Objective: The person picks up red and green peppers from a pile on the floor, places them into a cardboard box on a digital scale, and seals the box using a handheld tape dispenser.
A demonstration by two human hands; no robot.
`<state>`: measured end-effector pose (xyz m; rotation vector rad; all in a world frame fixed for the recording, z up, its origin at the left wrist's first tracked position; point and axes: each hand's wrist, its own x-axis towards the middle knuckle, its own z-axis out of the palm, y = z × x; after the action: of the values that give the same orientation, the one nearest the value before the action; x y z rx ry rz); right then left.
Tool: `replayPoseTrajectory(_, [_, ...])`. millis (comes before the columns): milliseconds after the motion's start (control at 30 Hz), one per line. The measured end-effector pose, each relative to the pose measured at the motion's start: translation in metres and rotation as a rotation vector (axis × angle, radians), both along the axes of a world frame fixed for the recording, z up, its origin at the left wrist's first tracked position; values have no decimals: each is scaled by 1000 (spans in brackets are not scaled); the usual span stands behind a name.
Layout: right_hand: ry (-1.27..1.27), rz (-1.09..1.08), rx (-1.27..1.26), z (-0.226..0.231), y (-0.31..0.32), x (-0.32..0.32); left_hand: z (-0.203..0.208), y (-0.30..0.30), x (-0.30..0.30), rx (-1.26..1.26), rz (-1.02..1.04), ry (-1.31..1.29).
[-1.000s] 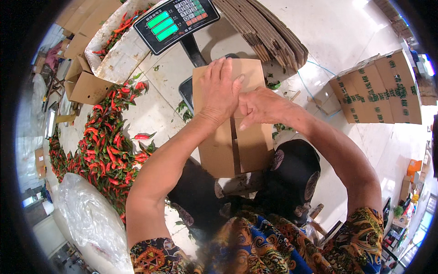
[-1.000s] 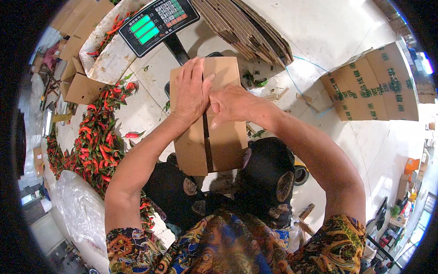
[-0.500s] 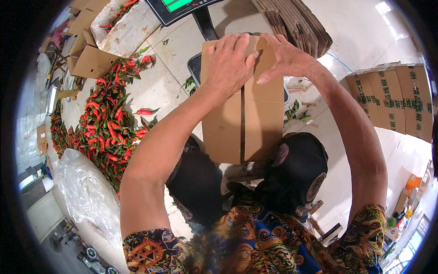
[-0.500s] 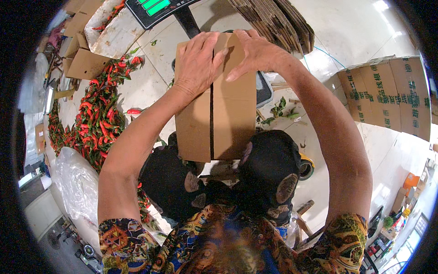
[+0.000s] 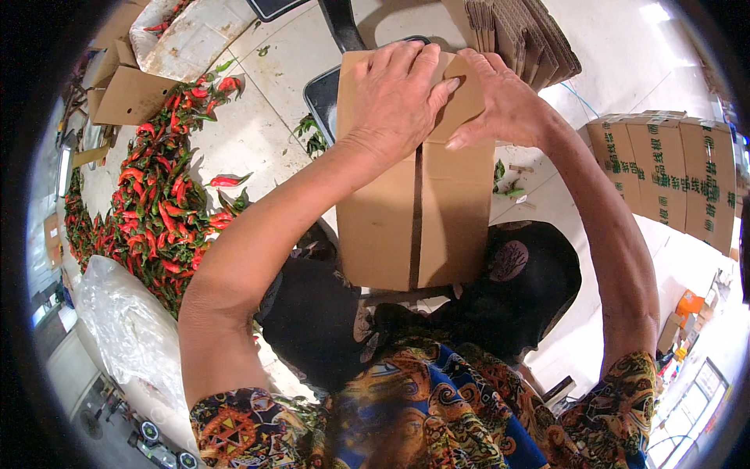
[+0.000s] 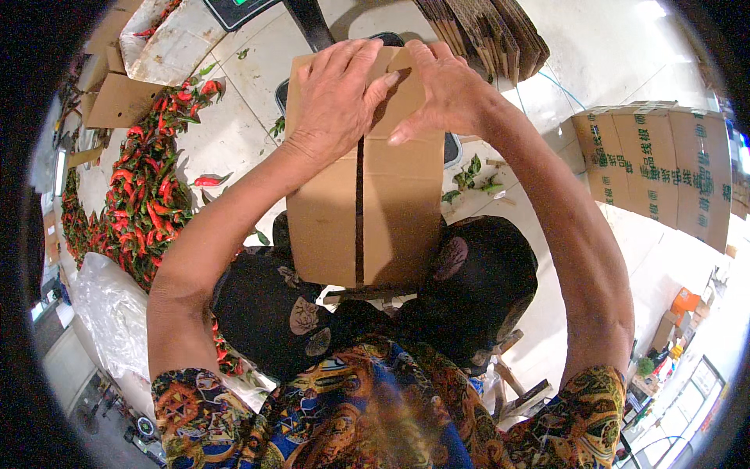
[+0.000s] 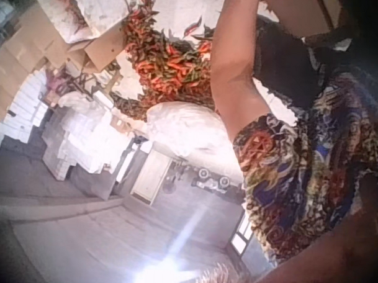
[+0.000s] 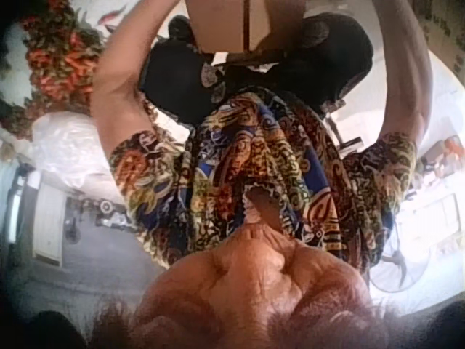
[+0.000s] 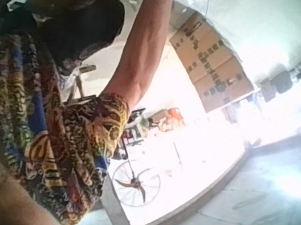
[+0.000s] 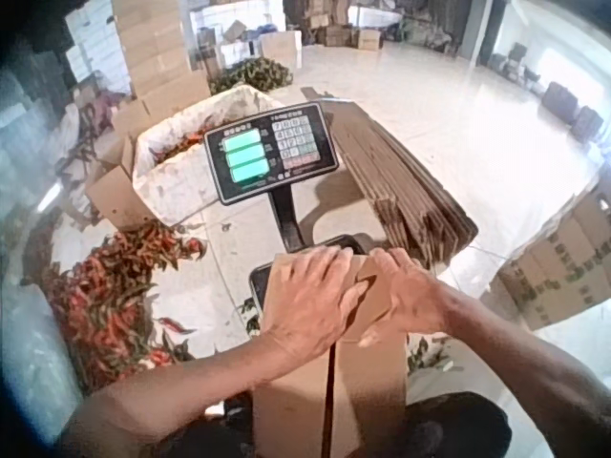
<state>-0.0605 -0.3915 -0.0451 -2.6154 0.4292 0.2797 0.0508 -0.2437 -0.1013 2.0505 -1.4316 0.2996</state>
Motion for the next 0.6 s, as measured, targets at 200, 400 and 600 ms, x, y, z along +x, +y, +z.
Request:
replayPoseTrajectory(200, [-13,-4,12,-1,3,-9,-3,-4,-4,6,7,-27])
replayPoseTrajectory(400, [-1,33,-77,-2,3,-9,-8,-8,0,-35,20,-94])
replayPoseTrajectory(600, [57,18,-128,2,6,-4,-1,-7,-3,18,4,-63])
